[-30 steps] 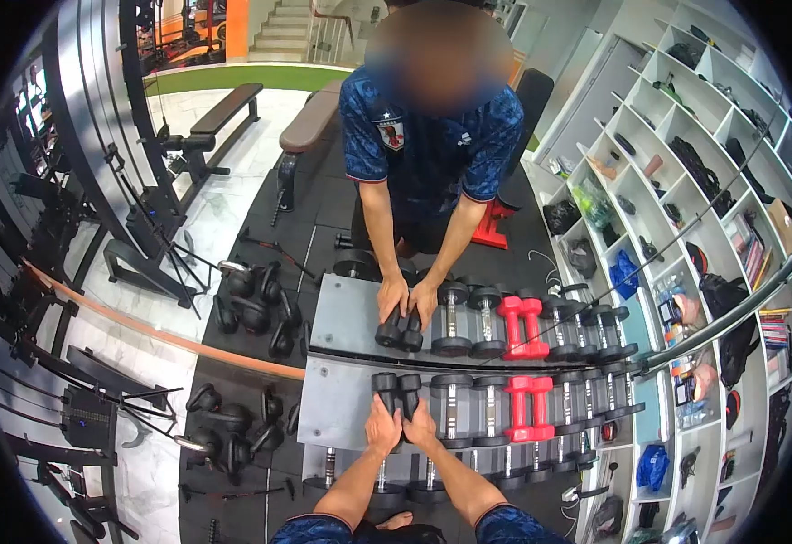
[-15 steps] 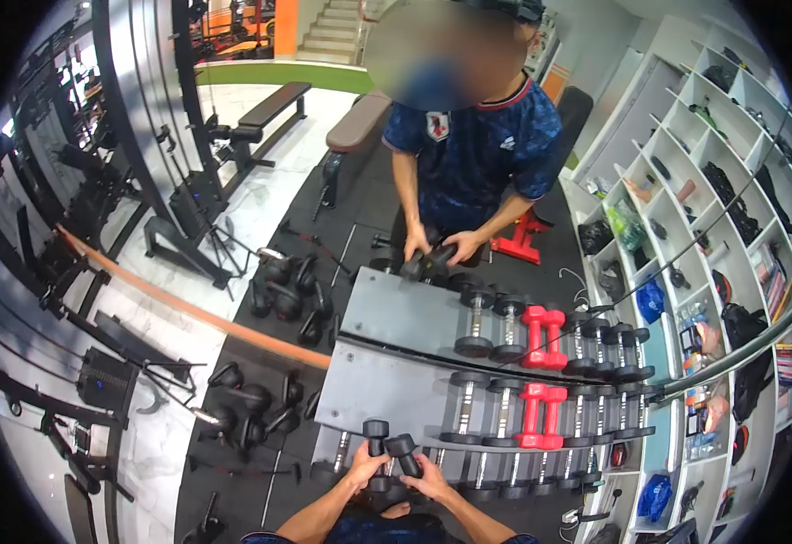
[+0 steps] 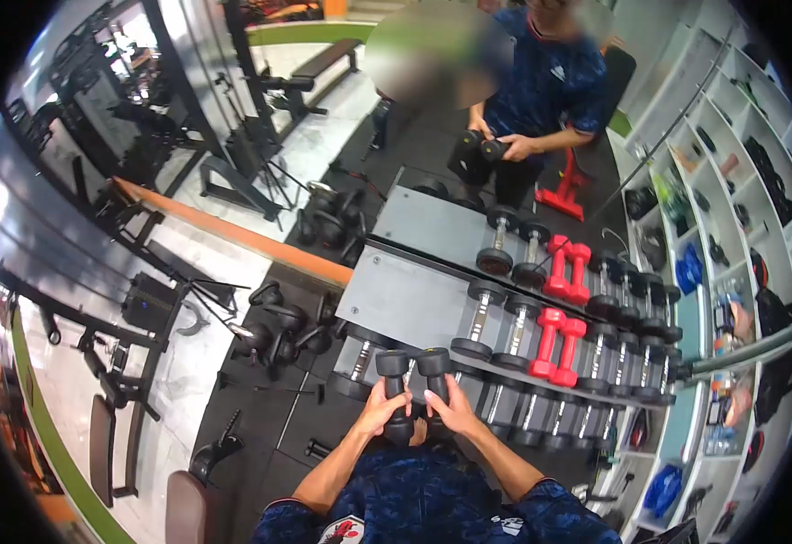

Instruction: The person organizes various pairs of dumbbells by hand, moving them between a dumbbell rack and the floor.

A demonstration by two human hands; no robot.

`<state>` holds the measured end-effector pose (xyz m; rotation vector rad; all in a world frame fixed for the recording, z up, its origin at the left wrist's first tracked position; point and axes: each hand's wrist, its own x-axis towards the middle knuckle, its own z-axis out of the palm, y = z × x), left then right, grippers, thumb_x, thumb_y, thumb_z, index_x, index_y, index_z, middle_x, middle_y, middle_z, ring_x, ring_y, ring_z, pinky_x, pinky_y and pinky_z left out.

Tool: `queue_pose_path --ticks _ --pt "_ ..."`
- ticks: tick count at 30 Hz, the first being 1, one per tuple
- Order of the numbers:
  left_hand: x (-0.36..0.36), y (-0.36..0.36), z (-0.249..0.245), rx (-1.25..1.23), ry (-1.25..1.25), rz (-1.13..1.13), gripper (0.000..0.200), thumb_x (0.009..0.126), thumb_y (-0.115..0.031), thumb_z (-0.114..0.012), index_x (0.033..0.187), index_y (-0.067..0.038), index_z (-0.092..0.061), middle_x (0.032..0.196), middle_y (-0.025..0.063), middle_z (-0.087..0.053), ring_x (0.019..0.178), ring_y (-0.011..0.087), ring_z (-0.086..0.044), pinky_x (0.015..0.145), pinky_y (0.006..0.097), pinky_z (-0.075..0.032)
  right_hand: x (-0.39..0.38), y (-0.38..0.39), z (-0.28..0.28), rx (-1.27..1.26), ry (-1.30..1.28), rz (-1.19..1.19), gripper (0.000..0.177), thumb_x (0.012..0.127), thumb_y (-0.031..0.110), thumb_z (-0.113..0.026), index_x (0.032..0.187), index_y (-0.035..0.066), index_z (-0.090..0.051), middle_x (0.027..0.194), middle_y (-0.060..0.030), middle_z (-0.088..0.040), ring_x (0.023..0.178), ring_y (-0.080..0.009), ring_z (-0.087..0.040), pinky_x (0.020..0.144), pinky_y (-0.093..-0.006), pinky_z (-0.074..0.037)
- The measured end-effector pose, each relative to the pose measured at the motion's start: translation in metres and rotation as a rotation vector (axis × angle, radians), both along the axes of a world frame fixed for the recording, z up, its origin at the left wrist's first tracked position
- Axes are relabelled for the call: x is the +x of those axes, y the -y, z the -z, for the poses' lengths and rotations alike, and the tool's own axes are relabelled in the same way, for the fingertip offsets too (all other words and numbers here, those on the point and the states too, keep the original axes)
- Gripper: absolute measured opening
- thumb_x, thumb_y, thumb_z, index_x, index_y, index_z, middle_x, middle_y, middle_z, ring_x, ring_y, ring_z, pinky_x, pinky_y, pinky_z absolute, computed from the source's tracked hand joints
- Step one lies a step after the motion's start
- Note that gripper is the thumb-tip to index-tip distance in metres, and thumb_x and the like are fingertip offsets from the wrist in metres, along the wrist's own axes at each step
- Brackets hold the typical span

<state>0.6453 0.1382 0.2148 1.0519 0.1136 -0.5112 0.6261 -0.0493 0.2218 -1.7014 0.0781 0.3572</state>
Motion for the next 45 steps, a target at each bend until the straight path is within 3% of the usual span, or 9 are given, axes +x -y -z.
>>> queue_pose_path --ticks 4,9,12,14,26,31,39,42,45 --pt "-0.042 0.017 -0.007 0.021 0.082 -0.144 0.025 0.083 -0.001 -0.062 0.1 -0.004 -0.043 0.078 0.0054 -0.053 0.061 0.0147 -0.057 0.057 0.0303 -0.049 -0.015 -0.007 -0.016 0.113 0.066 -0.119 0.04 0.093 0.018 -0.057 0.122 -0.002 -0.038 0.075 -0.0035 -0.054 0.062 -0.0104 -0.054 0.06 -0.0265 -0.045" --pt "-0.098 0.012 -0.023 0.009 0.082 -0.366 0.024 0.085 -0.002 -0.06 0.1 -0.004 -0.042 0.077 0.0058 -0.053 0.06 0.0157 -0.057 0.058 0.0328 -0.05 -0.034 -0.02 -0.04 0.039 0.051 -0.325 0.04 0.091 0.02 -0.058 0.121 -0.001 -0.041 0.078 -0.0058 -0.057 0.063 -0.0107 -0.056 0.06 -0.0274 -0.046" --pt "-0.132 0.002 -0.031 0.01 0.101 -0.5 0.025 0.084 -0.003 -0.061 0.1 -0.004 -0.042 0.078 0.0059 -0.053 0.06 0.0158 -0.057 0.059 0.0316 -0.049 -0.051 -0.038 -0.031 0.057 0.188 -0.436 0.04 0.092 0.023 -0.059 0.118 -0.001 -0.042 0.068 -0.0037 -0.058 0.059 -0.0107 -0.056 0.057 -0.0277 -0.047" --pt "-0.158 -0.007 -0.028 0.038 0.09 -0.591 0.026 0.083 -0.004 -0.062 0.101 -0.003 -0.043 0.079 0.0057 -0.053 0.062 0.0156 -0.057 0.06 0.0299 -0.049 -0.063 -0.053 -0.019 0.153 0.077 -0.528 0.041 0.091 0.023 -0.058 0.12 -0.002 -0.042 0.068 -0.0033 -0.058 0.06 -0.0108 -0.057 0.058 -0.0279 -0.047" --pt "-0.321 -0.061 -0.028 0.171 0.055 -1.112 0.025 0.084 -0.002 -0.059 0.102 -0.003 -0.042 0.076 0.0058 -0.054 0.059 0.0154 -0.057 0.057 0.0312 -0.05 -0.172 -0.157 -0.015 0.162 0.05 -1.023 0.039 0.092 0.018 -0.057 0.119 -0.003 -0.039 0.078 -0.0072 -0.061 0.062 -0.0119 -0.057 0.058 -0.0283 -0.048" --pt "-0.411 -0.091 -0.031 0.165 0.071 -1.246 0.026 0.084 -0.002 -0.059 0.102 -0.003 -0.04 0.076 0.0069 -0.053 0.06 0.0169 -0.058 0.056 0.0356 -0.054 -0.255 -0.201 -0.023 0.146 -0.007 -1.139 0.039 0.092 0.018 -0.057 0.118 -0.004 -0.038 0.076 -0.0072 -0.061 0.062 -0.0117 -0.057 0.058 -0.0275 -0.047" --pt "-0.536 -0.128 -0.022 0.338 -0.046 -1.43 0.024 0.084 -0.005 -0.062 0.101 -0.003 -0.045 0.074 0.0042 -0.053 0.057 0.0121 -0.056 0.052 0.028 -0.05 -0.377 -0.255 0.005 0.101 0.045 -1.195 0.055 0.089 0.025 -0.062 0.124 -0.008 -0.034 0.075 -0.0094 -0.062 0.061 -0.0137 -0.06 0.054 -0.0288 -0.048" --pt "-0.564 -0.141 -0.026 0.323 -0.108 -1.467 0.023 0.084 -0.008 -0.065 0.099 -0.003 -0.048 0.073 0.003 -0.054 0.054 0.0112 -0.055 0.049 0.0265 -0.047 -0.412 -0.269 -0.002 0.087 0.04 -1.172 0.039 0.092 0.019 -0.06 0.117 -0.003 -0.04 0.077 -0.0061 -0.06 0.06 -0.0098 -0.056 0.055 -0.0254 -0.046" --pt "-0.582 -0.152 -0.018 0.289 -0.148 -1.487 0.021 0.085 -0.008 -0.064 0.098 -0.003 -0.049 0.07 0.0035 -0.055 0.054 0.0114 -0.055 0.048 0.0266 -0.046 -0.432 -0.28 -0.017 0.017 0.064 -1.189 0.04 0.091 0.02 -0.06 0.118 -0.003 -0.041 0.077 -0.0069 -0.059 0.061 -0.0101 -0.056 0.056 -0.0265 -0.047"
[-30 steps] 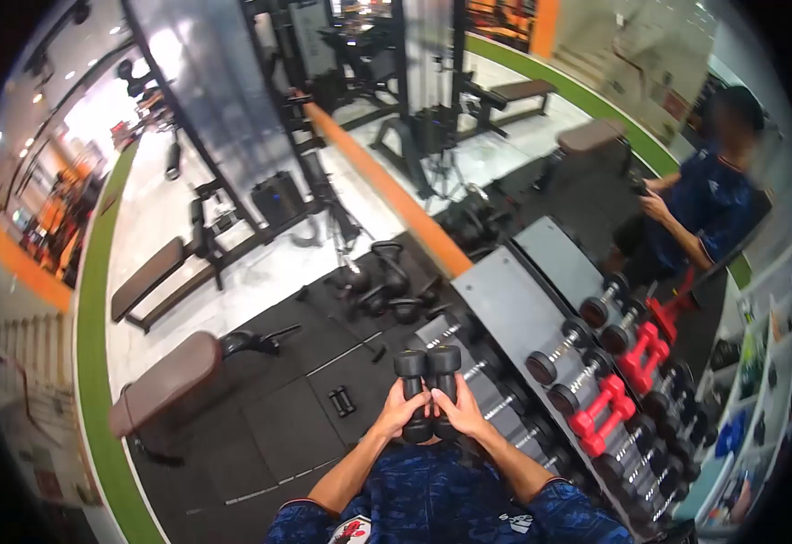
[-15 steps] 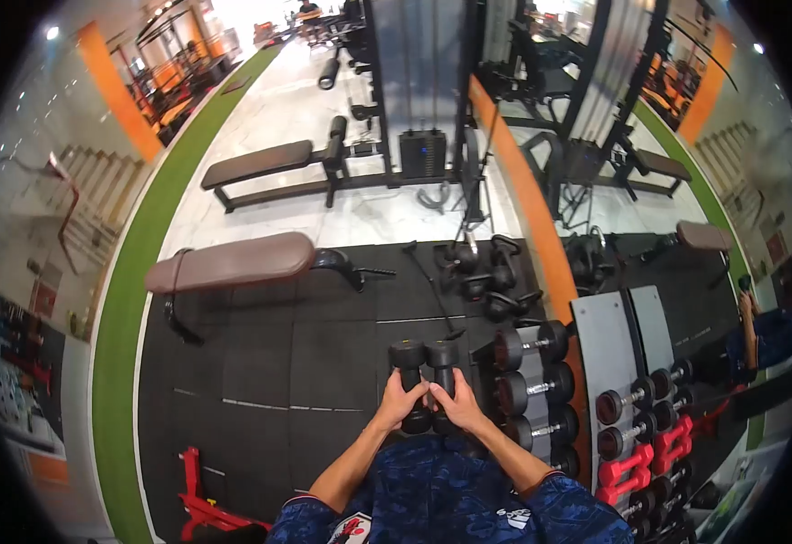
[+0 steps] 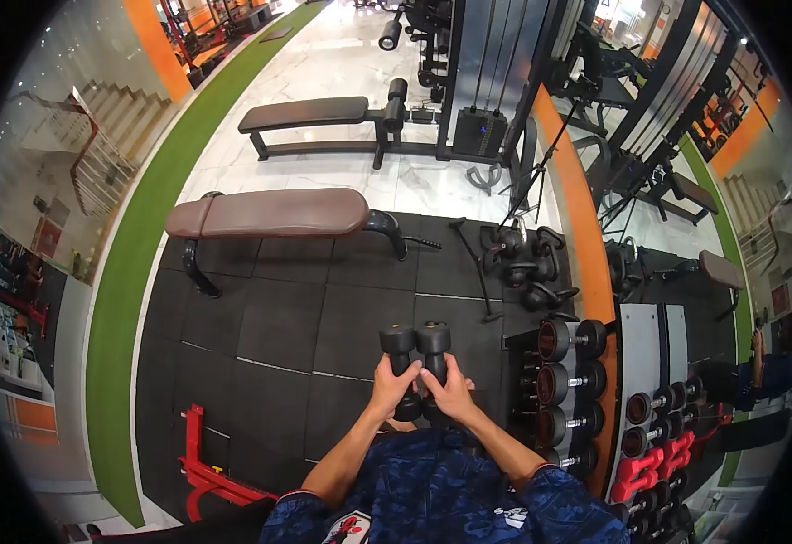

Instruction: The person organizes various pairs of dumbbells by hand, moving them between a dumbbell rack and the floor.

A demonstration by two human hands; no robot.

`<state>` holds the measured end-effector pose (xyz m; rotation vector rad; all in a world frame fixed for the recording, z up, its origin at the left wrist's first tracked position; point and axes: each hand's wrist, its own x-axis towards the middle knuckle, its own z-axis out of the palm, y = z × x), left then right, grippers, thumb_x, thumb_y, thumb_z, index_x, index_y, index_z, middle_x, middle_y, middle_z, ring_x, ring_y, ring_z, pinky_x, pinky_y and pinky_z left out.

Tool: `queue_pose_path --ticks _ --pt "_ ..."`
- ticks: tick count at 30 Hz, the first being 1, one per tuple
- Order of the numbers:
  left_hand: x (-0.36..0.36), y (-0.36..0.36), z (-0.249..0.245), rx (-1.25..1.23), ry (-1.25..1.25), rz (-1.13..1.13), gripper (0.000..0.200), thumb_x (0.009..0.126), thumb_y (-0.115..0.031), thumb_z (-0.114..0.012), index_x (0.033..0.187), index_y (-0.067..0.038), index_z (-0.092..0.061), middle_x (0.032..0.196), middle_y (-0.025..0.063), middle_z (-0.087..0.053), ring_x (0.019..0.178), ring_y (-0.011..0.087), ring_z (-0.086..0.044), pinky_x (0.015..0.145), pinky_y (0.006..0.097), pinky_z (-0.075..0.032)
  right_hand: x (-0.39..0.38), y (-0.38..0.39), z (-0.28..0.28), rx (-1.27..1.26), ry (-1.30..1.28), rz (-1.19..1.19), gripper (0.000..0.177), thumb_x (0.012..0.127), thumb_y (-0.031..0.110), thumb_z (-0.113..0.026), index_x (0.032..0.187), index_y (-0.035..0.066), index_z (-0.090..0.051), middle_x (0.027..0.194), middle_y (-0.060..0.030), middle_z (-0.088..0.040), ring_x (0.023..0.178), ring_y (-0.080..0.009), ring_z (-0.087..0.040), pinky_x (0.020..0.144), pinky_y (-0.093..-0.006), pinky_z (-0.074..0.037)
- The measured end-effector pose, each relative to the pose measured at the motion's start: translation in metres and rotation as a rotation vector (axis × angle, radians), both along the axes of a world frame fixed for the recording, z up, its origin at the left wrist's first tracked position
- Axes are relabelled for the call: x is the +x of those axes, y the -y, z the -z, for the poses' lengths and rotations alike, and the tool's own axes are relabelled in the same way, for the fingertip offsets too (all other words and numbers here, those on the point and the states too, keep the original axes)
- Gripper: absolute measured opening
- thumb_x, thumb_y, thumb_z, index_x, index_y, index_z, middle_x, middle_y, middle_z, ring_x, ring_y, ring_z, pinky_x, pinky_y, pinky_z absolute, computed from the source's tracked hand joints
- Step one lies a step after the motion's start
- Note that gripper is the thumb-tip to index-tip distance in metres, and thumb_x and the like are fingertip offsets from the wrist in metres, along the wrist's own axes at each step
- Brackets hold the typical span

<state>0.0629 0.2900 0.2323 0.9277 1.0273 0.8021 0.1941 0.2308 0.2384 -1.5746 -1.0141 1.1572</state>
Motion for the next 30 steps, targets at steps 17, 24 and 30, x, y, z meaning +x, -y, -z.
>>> queue_pose_path --ticks 17,24,30 --pt "0.012 -0.101 0.039 -0.087 -0.152 -0.013 0.021 0.086 -0.006 -0.061 0.101 -0.001 -0.047 0.066 0.005 -0.056 0.052 0.0115 -0.055 0.045 0.0267 -0.045 0.014 -0.11 0.077 -0.059 -0.111 -0.053 0.049 0.092 0.025 -0.058 0.122 -0.006 -0.035 0.074 -0.0088 -0.059 0.059 -0.0142 -0.059 0.056 -0.0293 -0.048" --pt "0.02 -0.129 0.082 -0.129 -0.308 -0.049 0.023 0.082 -0.009 -0.065 0.098 0.0 -0.051 0.063 0.0051 -0.058 0.048 0.0109 -0.054 0.043 0.0268 -0.043 0.015 -0.137 0.116 -0.095 -0.027 -0.035 0.05 0.091 0.026 -0.058 0.122 -0.006 -0.036 0.076 -0.0124 -0.06 0.062 -0.0186 -0.06 0.061 -0.032 -0.048" --pt "0.023 -0.153 0.111 -0.117 -0.472 -0.049 0.026 0.08 -0.011 -0.067 0.097 0.001 -0.052 0.065 0.0071 -0.059 0.047 0.0133 -0.056 0.042 0.0283 -0.043 0.01 -0.159 0.143 -0.28 -0.03 0.002 0.051 0.091 0.03 -0.058 0.121 -0.005 -0.037 0.076 -0.0134 -0.06 0.061 -0.0205 -0.062 0.059 -0.0343 -0.049"
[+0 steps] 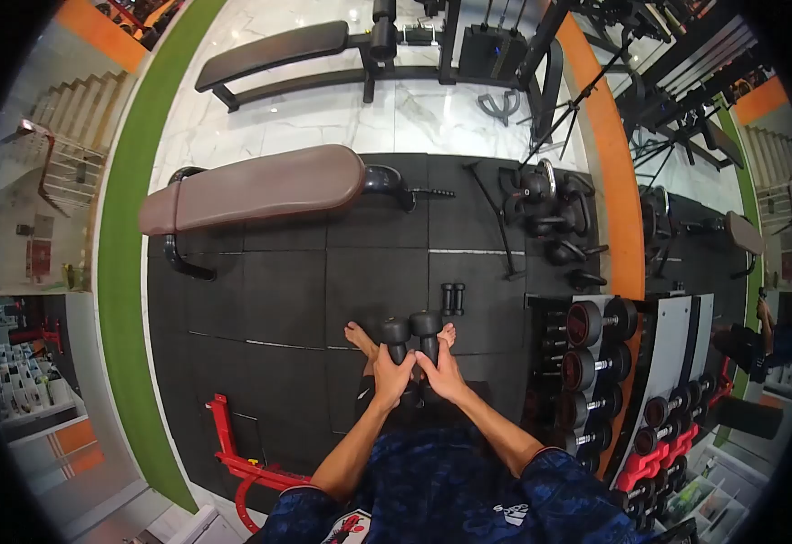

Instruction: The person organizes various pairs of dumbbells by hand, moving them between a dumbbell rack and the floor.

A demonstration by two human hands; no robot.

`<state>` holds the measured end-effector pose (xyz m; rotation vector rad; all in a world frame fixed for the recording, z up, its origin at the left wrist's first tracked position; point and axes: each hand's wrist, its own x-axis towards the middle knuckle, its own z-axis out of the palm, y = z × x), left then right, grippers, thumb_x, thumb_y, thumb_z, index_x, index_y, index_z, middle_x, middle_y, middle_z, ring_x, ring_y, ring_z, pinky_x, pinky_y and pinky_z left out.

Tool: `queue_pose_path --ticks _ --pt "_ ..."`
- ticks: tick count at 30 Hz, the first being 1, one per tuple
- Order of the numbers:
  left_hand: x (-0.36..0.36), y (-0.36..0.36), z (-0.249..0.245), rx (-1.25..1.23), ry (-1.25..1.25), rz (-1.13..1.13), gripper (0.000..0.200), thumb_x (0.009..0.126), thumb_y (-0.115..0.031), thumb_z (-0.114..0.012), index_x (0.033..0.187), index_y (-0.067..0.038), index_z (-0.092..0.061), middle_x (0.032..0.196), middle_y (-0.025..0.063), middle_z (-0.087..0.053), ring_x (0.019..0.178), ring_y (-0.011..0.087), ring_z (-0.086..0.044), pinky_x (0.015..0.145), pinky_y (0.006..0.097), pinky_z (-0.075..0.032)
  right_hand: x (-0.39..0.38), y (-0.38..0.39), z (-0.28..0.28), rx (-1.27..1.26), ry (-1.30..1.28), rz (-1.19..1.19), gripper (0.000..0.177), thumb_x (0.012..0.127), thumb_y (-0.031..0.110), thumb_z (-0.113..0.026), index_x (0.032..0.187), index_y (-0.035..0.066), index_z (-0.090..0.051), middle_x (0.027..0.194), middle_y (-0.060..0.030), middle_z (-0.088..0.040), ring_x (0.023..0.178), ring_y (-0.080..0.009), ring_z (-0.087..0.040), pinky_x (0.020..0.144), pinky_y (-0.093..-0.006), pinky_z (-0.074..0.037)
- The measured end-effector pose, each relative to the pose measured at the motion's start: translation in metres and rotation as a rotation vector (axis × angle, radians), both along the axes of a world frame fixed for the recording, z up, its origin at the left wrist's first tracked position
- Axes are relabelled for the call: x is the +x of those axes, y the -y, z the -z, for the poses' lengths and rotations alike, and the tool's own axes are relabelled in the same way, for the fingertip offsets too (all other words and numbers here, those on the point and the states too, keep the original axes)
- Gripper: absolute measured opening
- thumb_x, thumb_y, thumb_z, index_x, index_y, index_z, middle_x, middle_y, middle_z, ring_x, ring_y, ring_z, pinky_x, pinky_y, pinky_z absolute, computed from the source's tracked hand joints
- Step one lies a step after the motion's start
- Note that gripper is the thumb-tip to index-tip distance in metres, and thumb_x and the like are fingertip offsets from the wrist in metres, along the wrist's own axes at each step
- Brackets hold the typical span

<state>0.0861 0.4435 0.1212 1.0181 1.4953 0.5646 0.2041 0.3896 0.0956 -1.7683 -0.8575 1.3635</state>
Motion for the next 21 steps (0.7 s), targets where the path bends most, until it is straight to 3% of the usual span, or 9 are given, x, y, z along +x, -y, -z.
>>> queue_pose_path --ticks 5,7,10,13,14,17,19,21 --pt "-0.01 -0.028 0.043 -0.101 -0.03 0.068 0.03 0.078 -0.013 -0.068 0.1 0.0 -0.052 0.065 0.0078 -0.06 0.049 0.0141 -0.058 0.045 0.0291 -0.045 -0.013 -0.019 0.043 -0.043 0.029 0.059 0.053 0.09 0.032 -0.058 0.118 -0.007 -0.038 0.077 -0.0132 -0.059 0.056 -0.0184 -0.059 0.057 -0.0346 -0.049" --pt "-0.02 -0.034 0.083 -0.102 0.004 0.095 0.032 0.077 -0.013 -0.068 0.102 -0.001 -0.052 0.066 0.0069 -0.06 0.05 0.0138 -0.058 0.045 0.0294 -0.046 -0.022 -0.011 0.106 -0.004 0.102 0.051 0.055 0.09 0.032 -0.058 0.12 -0.009 -0.037 0.082 -0.0152 -0.058 0.066 -0.0195 -0.061 0.062 -0.0344 -0.049" --pt "-0.032 -0.048 0.138 -0.116 0.023 0.128 0.032 0.076 -0.012 -0.068 0.101 -0.001 -0.052 0.066 0.0065 -0.06 0.051 0.0137 -0.058 0.047 0.0293 -0.046 -0.025 -0.043 0.112 -0.287 -0.125 0.086 0.052 0.091 0.03 -0.059 0.123 -0.004 -0.037 0.097 -0.0159 -0.06 0.079 -0.0213 -0.062 0.07 -0.0337 -0.05" --pt "-0.038 -0.061 0.215 -0.157 0.041 0.148 0.033 0.075 -0.011 -0.068 0.101 -0.001 -0.052 0.068 0.007 -0.06 0.054 0.0141 -0.058 0.049 0.0294 -0.047 -0.039 -0.047 0.201 -0.31 -0.034 0.094 0.058 0.09 0.033 -0.059 0.127 -0.005 -0.036 0.11 -0.0207 -0.057 0.099 -0.0262 -0.058 0.085 -0.0358 -0.046" --pt "-0.04 -0.063 0.242 -0.179 0.032 0.154 0.033 0.074 -0.011 -0.068 0.1 0.0 -0.052 0.069 0.0073 -0.06 0.055 0.0144 -0.058 0.05 0.0295 -0.047 -0.038 -0.051 0.219 -0.342 -0.071 0.078 0.068 0.09 0.042 -0.056 0.132 -0.005 -0.031 0.115 -0.0273 -0.054 0.108 -0.035 -0.055 0.092 -0.0399 -0.042" --pt "-0.042 -0.068 0.322 -0.25 0.018 0.185 0.033 0.074 -0.011 -0.066 0.101 -0.001 -0.049 0.074 0.0078 -0.059 0.059 0.0143 -0.057 0.053 0.0299 -0.047 -0.038 -0.058 0.293 -0.345 -0.093 0.194 0.061 0.089 0.033 -0.06 0.13 -0.005 -0.036 0.116 -0.0224 -0.054 0.11 -0.0291 -0.052 0.092 -0.0365 -0.041" --pt "-0.034 -0.075 0.373 -0.271 0.021 0.208 0.031 0.076 -0.006 -0.063 0.103 -0.002 -0.048 0.075 0.0042 -0.055 0.058 0.0112 -0.054 0.05 0.0271 -0.045 -0.033 -0.058 0.356 -0.382 -0.089 0.212 0.063 0.089 0.033 -0.061 0.133 -0.003 -0.035 0.118 -0.0224 -0.054 0.111 -0.0301 -0.052 0.092 -0.0372 -0.041" --pt "-0.025 -0.076 0.42 -0.32 0.023 0.192 0.031 0.077 -0.009 -0.061 0.103 -0.002 -0.047 0.08 0.0072 -0.056 0.065 0.0137 -0.056 0.055 0.0293 -0.046 -0.026 -0.06 0.41 -0.42 0.0 0.209 0.064 0.088 0.034 -0.062 0.133 -0.003 -0.035 0.118 -0.0231 -0.054 0.11 -0.0309 -0.053 0.092 -0.0377 -0.042"
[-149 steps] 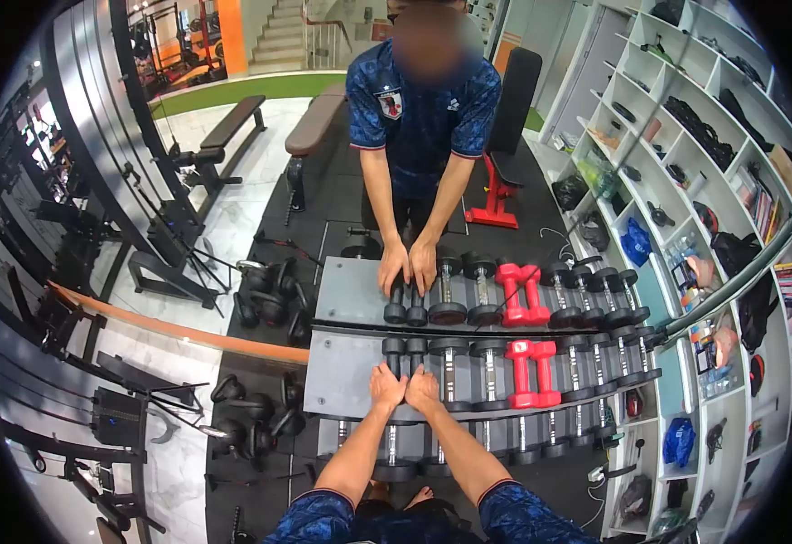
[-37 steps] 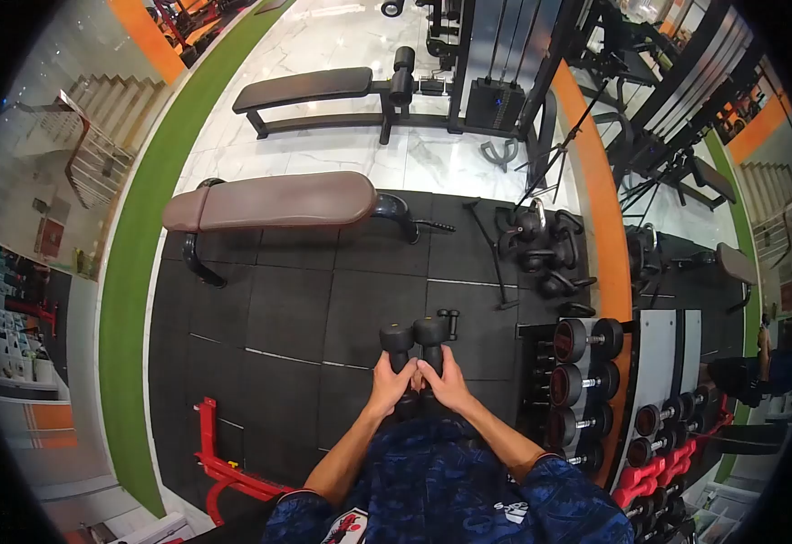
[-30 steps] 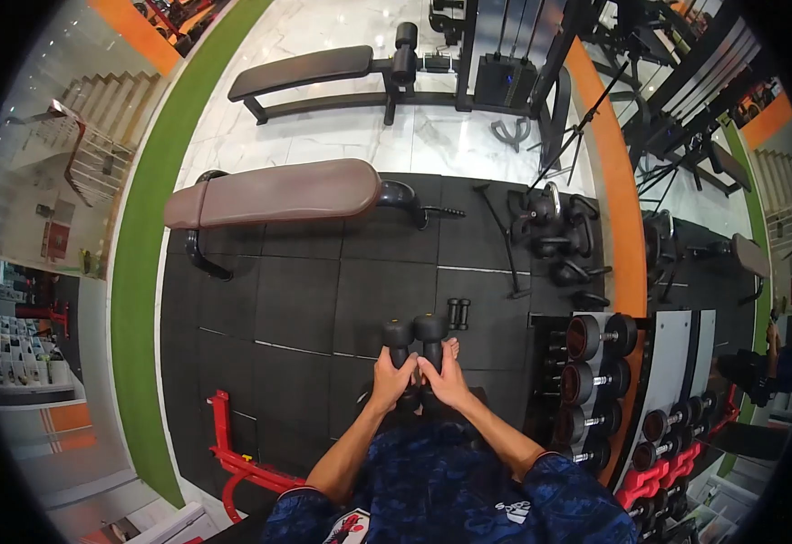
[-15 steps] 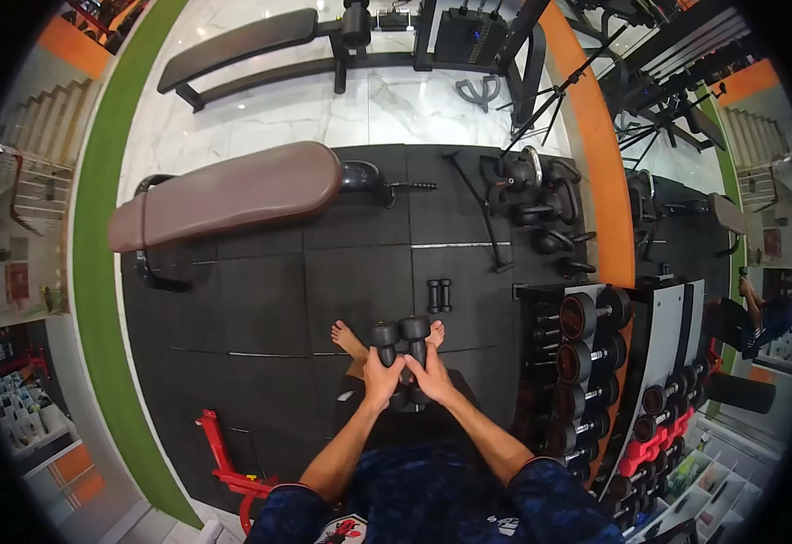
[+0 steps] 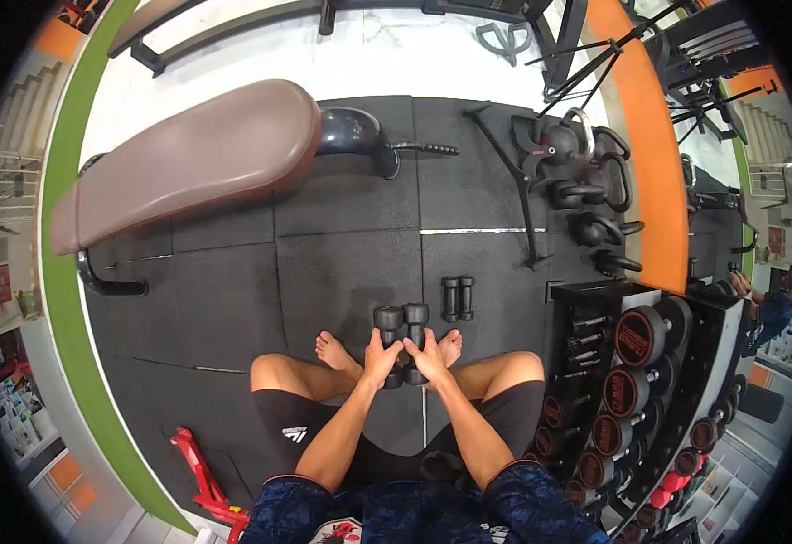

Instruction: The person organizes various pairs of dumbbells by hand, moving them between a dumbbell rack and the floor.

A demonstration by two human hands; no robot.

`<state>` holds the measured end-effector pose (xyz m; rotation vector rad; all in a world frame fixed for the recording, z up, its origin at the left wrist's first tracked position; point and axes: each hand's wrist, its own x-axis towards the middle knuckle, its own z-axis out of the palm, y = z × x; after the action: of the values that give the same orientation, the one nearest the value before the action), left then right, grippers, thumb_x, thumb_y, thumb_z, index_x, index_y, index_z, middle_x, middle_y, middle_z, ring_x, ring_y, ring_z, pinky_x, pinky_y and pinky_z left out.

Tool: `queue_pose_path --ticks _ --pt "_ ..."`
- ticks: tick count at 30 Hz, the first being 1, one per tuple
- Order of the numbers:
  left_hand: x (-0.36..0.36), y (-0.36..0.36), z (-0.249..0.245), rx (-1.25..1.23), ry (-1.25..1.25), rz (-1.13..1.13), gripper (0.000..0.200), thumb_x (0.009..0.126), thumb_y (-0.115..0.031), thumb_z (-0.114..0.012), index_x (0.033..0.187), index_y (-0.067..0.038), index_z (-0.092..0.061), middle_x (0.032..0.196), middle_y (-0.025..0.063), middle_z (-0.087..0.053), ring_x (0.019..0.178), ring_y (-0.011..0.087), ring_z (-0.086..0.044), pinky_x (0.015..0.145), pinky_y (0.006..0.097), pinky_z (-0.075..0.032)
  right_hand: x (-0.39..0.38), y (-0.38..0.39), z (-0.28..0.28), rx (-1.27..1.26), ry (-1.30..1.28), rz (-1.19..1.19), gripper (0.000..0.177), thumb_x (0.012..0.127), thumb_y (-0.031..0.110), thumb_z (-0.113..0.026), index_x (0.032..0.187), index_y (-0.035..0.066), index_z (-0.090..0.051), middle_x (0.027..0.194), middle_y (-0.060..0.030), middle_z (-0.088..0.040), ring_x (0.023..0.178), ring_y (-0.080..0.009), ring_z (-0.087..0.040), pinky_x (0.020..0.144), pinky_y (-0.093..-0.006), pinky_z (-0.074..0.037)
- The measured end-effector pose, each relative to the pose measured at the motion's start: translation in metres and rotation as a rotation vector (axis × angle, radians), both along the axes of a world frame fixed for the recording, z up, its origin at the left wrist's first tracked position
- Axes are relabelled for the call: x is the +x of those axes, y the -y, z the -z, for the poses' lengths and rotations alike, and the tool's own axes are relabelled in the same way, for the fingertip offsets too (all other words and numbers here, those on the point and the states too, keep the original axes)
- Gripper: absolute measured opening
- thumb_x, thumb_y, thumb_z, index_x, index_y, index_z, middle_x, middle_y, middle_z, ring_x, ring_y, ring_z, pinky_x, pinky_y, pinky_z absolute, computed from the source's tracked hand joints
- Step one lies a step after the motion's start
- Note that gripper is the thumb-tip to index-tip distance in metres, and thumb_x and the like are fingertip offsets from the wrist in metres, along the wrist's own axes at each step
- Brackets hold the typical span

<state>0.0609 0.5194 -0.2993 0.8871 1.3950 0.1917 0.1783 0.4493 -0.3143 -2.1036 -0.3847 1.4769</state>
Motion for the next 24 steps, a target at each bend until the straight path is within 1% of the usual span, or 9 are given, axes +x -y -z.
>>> queue_pose_path --ticks 1,5,6,7,10,14,17,20,24 --pt "0.005 0.0 0.022 -0.024 0.012 -0.014 0.03 0.077 -0.01 -0.061 0.103 -0.002 -0.047 0.082 0.008 -0.057 0.067 0.0145 -0.056 0.056 0.0298 -0.046 0.006 -0.002 0.026 0.007 0.113 -0.113 0.067 0.087 0.038 -0.062 0.133 -0.003 -0.036 0.121 -0.0264 -0.053 0.113 -0.0342 -0.052 0.093 -0.0393 -0.042" --pt "0.025 0.004 0.12 -0.065 0.027 -0.013 0.031 0.079 -0.012 -0.059 0.105 -0.001 -0.045 0.088 0.0112 -0.058 0.074 0.0181 -0.058 0.061 0.0319 -0.048 0.026 -0.004 0.115 -0.037 0.211 -0.139 0.068 0.086 0.038 -0.062 0.133 -0.003 -0.036 0.124 -0.03 -0.051 0.119 -0.0387 -0.05 0.098 -0.0412 -0.039" --pt "0.03 0.004 0.141 -0.073 0.033 -0.006 0.032 0.08 -0.013 -0.059 0.105 -0.001 -0.044 0.09 0.0119 -0.058 0.077 0.0188 -0.059 0.062 0.0322 -0.048 0.031 -0.007 0.128 -0.032 0.212 -0.109 0.069 0.085 0.037 -0.063 0.133 -0.004 -0.036 0.125 -0.0305 -0.05 0.119 -0.0398 -0.049 0.099 -0.0414 -0.039" --pt "0.034 0.005 0.162 -0.07 0.023 0.014 0.033 0.081 -0.015 -0.059 0.106 -0.001 -0.043 0.098 0.0147 -0.058 0.085 0.0219 -0.059 0.07 0.0352 -0.049 0.035 -0.008 0.138 -0.03 0.212 -0.082 0.069 0.085 0.036 -0.064 0.134 -0.005 -0.036 0.126 -0.0311 -0.049 0.12 -0.0409 -0.048 0.1 -0.0416 -0.038" --pt "0.045 0.014 0.237 0.017 -0.003 0.071 0.036 0.083 -0.018 -0.06 0.108 0.0 -0.042 0.103 0.0178 -0.056 0.09 0.0247 -0.058 0.077 0.0387 -0.048 0.047 -0.009 0.194 -0.01 0.272 -0.014 0.066 0.083 0.032 -0.065 0.132 -0.005 -0.039 0.124 -0.0308 -0.051 0.118 -0.042 -0.049 0.099 -0.0422 -0.039" --pt "0.062 0.008 0.274 0.017 -0.092 0.183 0.041 0.083 -0.022 -0.061 0.111 0.001 -0.041 0.105 0.0233 -0.058 0.095 0.031 -0.059 0.083 0.0409 -0.046 0.052 -0.018 0.225 -0.095 0.351 0.025 0.062 0.081 0.029 -0.067 0.129 -0.004 -0.043 0.12 -0.0292 -0.055 0.115 -0.0412 -0.052 0.097 -0.042 -0.041" --pt "0.072 0.008 0.288 0.068 -0.131 0.242 0.047 0.084 -0.026 -0.062 0.113 0.003 -0.039 0.108 0.0292 -0.058 0.103 0.0388 -0.058 0.084 0.0423 -0.046 0.055 -0.019 0.236 -0.147 0.411 0.021 0.064 0.08 0.029 -0.068 0.129 -0.004 -0.043 0.12 -0.0292 -0.055 0.115 -0.0402 -0.052 0.098 -0.0412 -0.041" --pt "0.08 0.009 0.294 0.119 -0.12 0.268 0.051 0.084 -0.027 -0.063 0.113 0.008 -0.039 0.107 0.0352 -0.057 0.103 0.0452 -0.057 0.087 0.046 -0.045 0.061 -0.016 0.248 -0.201 0.451 0.013 0.064 0.08 0.028 -0.069 0.129 -0.003 -0.043 0.12 -0.0283 -0.055 0.114 -0.0401 -0.053 0.098 -0.0416 -0.041" --pt "0.081 0.008 0.302 0.172 -0.137 0.328 0.054 0.084 -0.03 -0.065 0.112 0.008 -0.039 0.106 0.0347 -0.057 0.102 0.045 -0.058 0.087 0.0465 -0.046 0.062 -0.012 0.263 -0.228 0.45 0.029 0.061 0.08 0.025 -0.068 0.129 -0.002 -0.044 0.126 -0.0251 -0.052 0.116 -0.0391 -0.051 0.099 -0.0417 -0.041"
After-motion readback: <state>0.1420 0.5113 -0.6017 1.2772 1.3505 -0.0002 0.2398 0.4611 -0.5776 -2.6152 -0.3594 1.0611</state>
